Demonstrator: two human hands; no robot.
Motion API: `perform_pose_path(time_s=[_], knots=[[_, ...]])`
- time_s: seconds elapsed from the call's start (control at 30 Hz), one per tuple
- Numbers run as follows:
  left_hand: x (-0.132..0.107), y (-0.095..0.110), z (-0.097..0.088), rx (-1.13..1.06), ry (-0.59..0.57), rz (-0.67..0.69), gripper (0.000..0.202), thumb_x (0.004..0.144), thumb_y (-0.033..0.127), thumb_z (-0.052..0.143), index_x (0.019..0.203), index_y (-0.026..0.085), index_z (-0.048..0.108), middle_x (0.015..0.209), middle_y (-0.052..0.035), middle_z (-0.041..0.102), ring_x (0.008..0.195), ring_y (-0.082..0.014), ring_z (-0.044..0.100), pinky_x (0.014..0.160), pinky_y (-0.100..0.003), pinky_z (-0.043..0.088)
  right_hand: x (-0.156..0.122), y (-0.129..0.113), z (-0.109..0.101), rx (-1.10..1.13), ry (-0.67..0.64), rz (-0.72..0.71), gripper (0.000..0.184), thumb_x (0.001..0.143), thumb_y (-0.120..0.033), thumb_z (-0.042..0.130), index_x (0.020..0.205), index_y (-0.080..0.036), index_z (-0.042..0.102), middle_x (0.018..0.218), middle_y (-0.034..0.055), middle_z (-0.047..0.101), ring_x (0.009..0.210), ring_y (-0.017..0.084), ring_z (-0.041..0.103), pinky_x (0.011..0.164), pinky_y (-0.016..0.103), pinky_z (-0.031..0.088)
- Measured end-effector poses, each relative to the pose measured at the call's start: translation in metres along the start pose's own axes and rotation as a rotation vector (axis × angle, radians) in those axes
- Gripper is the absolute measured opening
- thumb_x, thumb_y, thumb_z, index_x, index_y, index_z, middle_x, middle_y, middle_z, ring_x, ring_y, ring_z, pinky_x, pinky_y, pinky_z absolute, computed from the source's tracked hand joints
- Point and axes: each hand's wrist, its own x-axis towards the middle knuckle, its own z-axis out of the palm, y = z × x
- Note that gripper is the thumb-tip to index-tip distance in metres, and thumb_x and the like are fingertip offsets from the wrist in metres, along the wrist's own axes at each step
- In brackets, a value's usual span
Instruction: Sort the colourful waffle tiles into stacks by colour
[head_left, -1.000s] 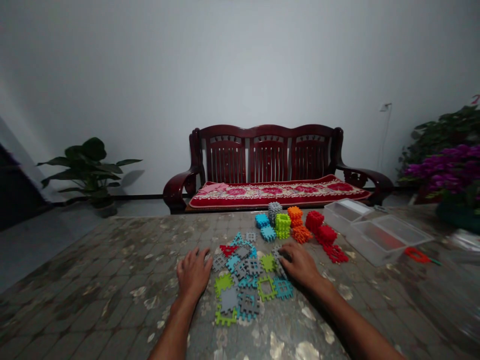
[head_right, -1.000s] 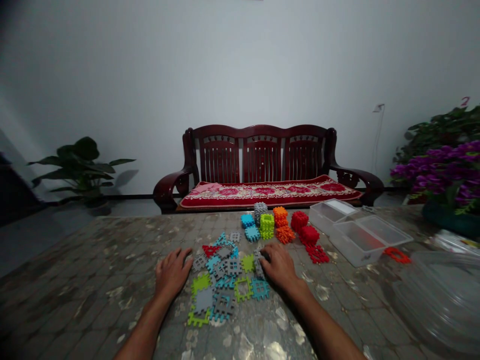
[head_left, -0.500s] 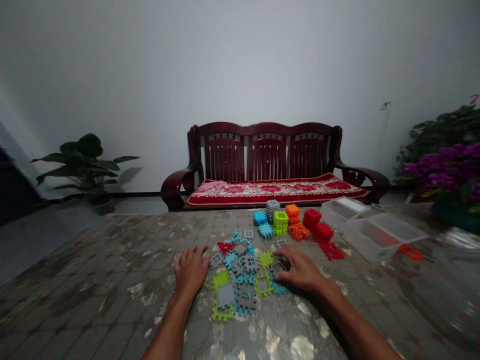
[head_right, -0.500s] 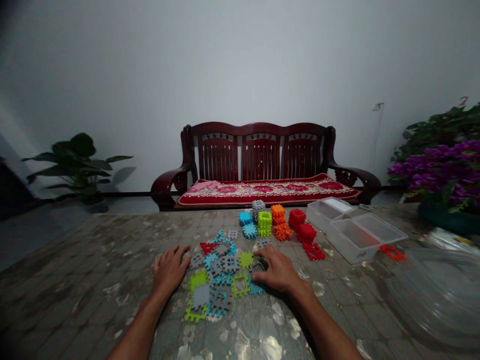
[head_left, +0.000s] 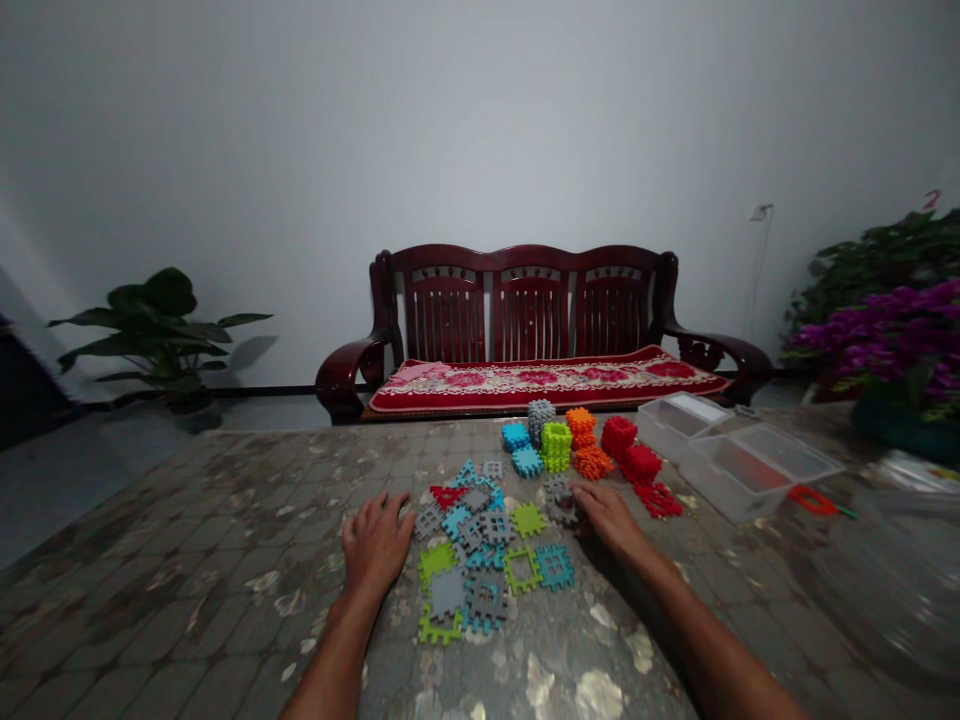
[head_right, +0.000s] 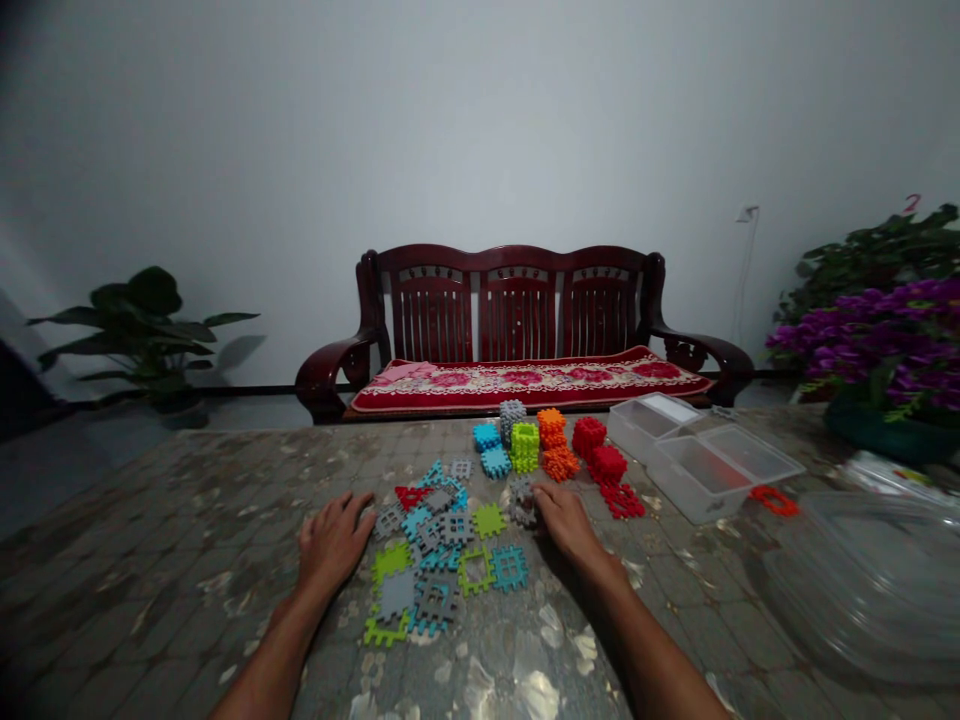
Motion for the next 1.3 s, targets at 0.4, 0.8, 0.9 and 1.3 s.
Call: perform_pose_path(time_s=[0.4, 0.8, 0.9, 1.3], knots=[[0.002, -0.004, 0.008, -0.014, 0.031, 0.012, 0.046, 0.100, 0.038, 0.038, 0.137, 0.028, 0.064, 0.151, -0.0113, 0.055, 0.141, -0.0308, 0.046, 0.118, -0.050, 0.028, -0.003, -0.004, -0.017, -0.418, 0.049, -0.013, 0.033, 0.081, -0.032, 0.062, 0.110, -0.021, 0.074, 0.113, 0.0070, 0.075, 0.098, 0.024, 0.069, 0.086, 0.032, 0.050], [0.002, -0.003, 0.008, -0.008, 0.040, 0.006, 0.044, 0.099, 0.038, 0.041, 0.135, 0.029, 0.064, 0.150, -0.0101, 0.055, 0.140, -0.0284, 0.046, 0.118, -0.049, 0.028, -0.012, -0.012, -0.014, -0.602, -0.092, -0.131, 0.038, 0.074, -0.030, 0.068, 0.112, -0.022, 0.070, 0.112, 0.0074, 0.073, 0.102, 0.024, 0.065, 0.086, 0.029, 0.046], [0.002, -0.003, 0.006, 0.007, 0.016, 0.000, 0.044, 0.100, 0.038, 0.040, 0.137, 0.030, 0.063, 0.151, -0.0093, 0.055, 0.141, -0.0279, 0.046, 0.118, -0.049, 0.028, -0.010, -0.010, -0.015, -0.529, -0.070, -0.121, 0.038, 0.074, -0.033, 0.069, 0.110, -0.020, 0.071, 0.107, 0.0077, 0.074, 0.096, 0.024, 0.067, 0.082, 0.029, 0.047], [0.003, -0.003, 0.006, 0.001, 0.016, 0.009, 0.044, 0.100, 0.037, 0.040, 0.136, 0.029, 0.064, 0.150, -0.0107, 0.055, 0.142, -0.0299, 0.045, 0.118, -0.051, 0.028, 0.017, -0.006, 0.000, -0.569, 0.279, 0.070, 0.035, 0.086, -0.041, 0.066, 0.113, -0.019, 0.067, 0.111, 0.0099, 0.073, 0.105, 0.026, 0.067, 0.081, 0.030, 0.045]])
